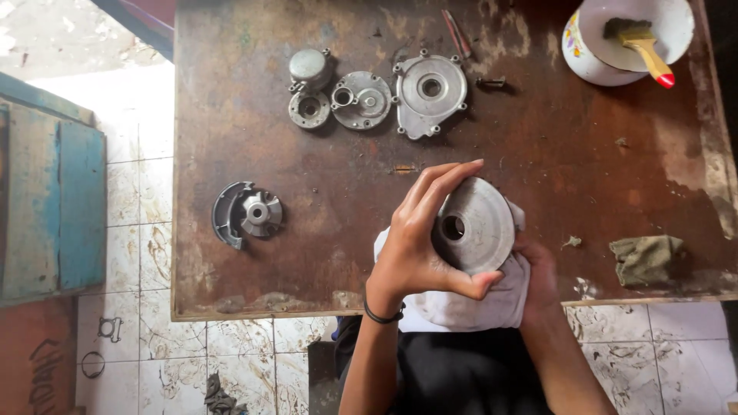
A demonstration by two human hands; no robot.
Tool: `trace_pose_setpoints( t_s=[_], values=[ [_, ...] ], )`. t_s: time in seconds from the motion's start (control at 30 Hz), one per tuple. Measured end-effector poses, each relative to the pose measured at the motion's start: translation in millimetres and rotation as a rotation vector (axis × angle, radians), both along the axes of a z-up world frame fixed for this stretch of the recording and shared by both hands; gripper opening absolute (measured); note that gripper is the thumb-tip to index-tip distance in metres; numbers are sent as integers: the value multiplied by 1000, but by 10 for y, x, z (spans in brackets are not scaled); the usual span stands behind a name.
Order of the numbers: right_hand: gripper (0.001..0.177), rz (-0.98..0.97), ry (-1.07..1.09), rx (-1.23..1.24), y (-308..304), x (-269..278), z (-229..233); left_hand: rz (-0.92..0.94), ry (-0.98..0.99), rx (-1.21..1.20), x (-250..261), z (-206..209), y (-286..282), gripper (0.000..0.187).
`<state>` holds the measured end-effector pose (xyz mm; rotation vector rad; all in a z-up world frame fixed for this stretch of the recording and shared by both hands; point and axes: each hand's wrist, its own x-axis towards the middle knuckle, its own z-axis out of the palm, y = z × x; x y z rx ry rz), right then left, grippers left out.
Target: The person cleans a circular metal mechanical part with a white cloth on a wooden workbench. They wipe the part thoroughly, turning it over to clean different sides and crevices. Other disassembled metal components are visible on the table.
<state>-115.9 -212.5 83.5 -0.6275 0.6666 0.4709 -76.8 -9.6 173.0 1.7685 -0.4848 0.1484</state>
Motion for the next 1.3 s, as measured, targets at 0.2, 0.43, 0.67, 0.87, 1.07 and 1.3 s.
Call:
trace_pose_setpoints(
  t_s=[0.2,0.43,0.67,0.87,1.07,1.3],
  values=[
    [57,-130,-271,-188,-232,22,261,154,-35,96,182,-368,136,99],
    [76,165,-648,-633,-274,162,-606,-39,53,427,577,-1352,68,113],
    [78,626,-735,-1272,429,373,-946,173,-131,587,453,-1688,-67,110],
    [72,736,-667,-1400,517,728,-814,358,-16,581,348,-1703,-64,90],
    [58,779,-1020,-1551,329,655,-1053,406,-75,643,350,-1926,-62,85],
    [52,797,-856,-1473,206,471,-883,313,66,546,411,-1564,-63,101]
  ],
)
